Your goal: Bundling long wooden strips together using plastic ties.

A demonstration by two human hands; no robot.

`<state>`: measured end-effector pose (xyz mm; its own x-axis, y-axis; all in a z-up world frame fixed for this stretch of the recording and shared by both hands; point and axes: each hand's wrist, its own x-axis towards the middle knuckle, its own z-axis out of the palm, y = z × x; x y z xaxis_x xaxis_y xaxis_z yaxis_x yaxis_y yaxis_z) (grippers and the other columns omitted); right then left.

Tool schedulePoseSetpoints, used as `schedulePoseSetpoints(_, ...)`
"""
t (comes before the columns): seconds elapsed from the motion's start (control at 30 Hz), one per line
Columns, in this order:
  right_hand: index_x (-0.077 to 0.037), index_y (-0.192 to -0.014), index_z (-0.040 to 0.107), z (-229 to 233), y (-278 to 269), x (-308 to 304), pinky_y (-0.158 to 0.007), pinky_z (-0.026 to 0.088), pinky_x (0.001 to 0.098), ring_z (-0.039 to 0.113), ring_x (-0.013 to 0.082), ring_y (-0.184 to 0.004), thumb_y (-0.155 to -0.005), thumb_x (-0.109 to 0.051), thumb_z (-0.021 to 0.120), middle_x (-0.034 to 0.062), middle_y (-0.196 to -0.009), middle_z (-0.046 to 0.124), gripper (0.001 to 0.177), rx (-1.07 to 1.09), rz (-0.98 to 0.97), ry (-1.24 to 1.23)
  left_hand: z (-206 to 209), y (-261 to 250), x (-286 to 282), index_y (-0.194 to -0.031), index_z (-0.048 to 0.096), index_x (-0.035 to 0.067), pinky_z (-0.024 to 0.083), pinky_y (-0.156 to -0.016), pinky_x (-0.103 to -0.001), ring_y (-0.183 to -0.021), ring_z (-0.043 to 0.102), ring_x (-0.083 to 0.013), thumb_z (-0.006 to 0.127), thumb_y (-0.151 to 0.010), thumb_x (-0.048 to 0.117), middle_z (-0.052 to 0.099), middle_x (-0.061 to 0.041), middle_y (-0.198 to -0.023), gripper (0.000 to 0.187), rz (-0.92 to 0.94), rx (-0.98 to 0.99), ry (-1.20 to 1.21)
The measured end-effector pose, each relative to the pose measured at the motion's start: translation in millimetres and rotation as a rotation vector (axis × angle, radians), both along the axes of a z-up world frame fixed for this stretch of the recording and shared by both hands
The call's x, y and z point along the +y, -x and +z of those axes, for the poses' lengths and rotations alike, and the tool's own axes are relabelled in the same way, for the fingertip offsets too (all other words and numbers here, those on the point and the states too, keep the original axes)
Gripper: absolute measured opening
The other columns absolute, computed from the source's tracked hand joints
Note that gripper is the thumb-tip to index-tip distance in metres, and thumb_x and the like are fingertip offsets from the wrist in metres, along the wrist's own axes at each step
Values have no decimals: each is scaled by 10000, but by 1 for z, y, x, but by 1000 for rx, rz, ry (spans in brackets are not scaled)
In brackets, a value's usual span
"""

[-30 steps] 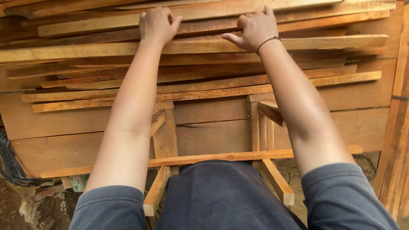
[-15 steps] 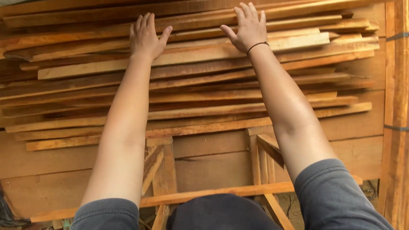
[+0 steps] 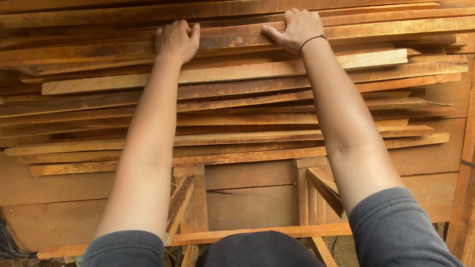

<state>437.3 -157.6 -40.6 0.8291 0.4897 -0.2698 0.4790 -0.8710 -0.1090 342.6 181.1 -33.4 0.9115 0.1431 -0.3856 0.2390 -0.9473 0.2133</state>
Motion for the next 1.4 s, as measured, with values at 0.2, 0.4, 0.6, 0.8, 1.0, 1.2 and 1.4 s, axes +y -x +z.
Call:
schedulePoseSetpoints(0.2,-198,-1144,774,33,2,2,-722,561,474,720,273,-817,-1018,-955,139,125,-919,772,997,76,-23,174,12,9,1,-599,560,149,486,-958,-556,-513,587,-333,396,-1156,600,619,-81,-583,735,-22,-151,-111)
schedulePoseSetpoints(0.4,-36,-1280,649,66,68,-3,-1125,260,503,734,315,-934,-910,-950,265,142,-1016,774,1058,180,-113,-31,56,69,-34,-872,734,81,247,-1143,-544,-613,649,-315,312,-1104,439,714,-98,-672,600,3,-132,-113)
schedulePoseSetpoints(0.6,-165,-1269,710,53,105,-17,-769,499,354,598,253,-961,-892,-988,75,115,-1121,697,1105,-33,85,265,66,107,-46,-1176,694,18,381,-955,-502,-1070,560,-372,396,-1053,668,692,-191,-1158,725,-65,-235,-212)
schedulePoseSetpoints(0.8,-165,-1399,528,56,174,-30,-1159,223,577,380,310,-1422,-893,-882,431,86,-1449,545,882,7,-126,-70,36,157,-53,-977,582,154,356,-973,-510,-1087,604,-309,419,-1029,594,654,-85,-1040,472,-8,-358,-193)
schedulePoseSetpoints(1.0,-218,-1409,517,58,240,-47,-1205,102,693,396,305,-1341,-692,-894,629,23,-1350,460,992,-158,-52,-67,36,228,-89,-1194,628,80,331,-1062,-521,-1207,529,-348,451,-984,651,598,-139,-1246,632,-27,-236,-197)
schedulePoseSetpoints(1.2,-206,-1564,286,77,286,-40,-1189,174,654,213,291,-1495,-691,-838,681,30,-1594,328,1148,33,-205,27,72,243,-134,-1494,414,12,196,-1210,-513,-1466,337,-362,353,-1040,620,403,-194,-1565,762,55,87,-231)
schedulePoseSetpoints(1.4,-213,-1201,566,-4,294,-66,-1201,97,700,392,322,-1329,-781,-571,755,24,-1276,539,583,-83,-14,96,17,264,-115,-1490,442,86,98,-1225,-628,-1413,423,-375,755,-848,381,505,-157,-1488,773,-114,126,-224)
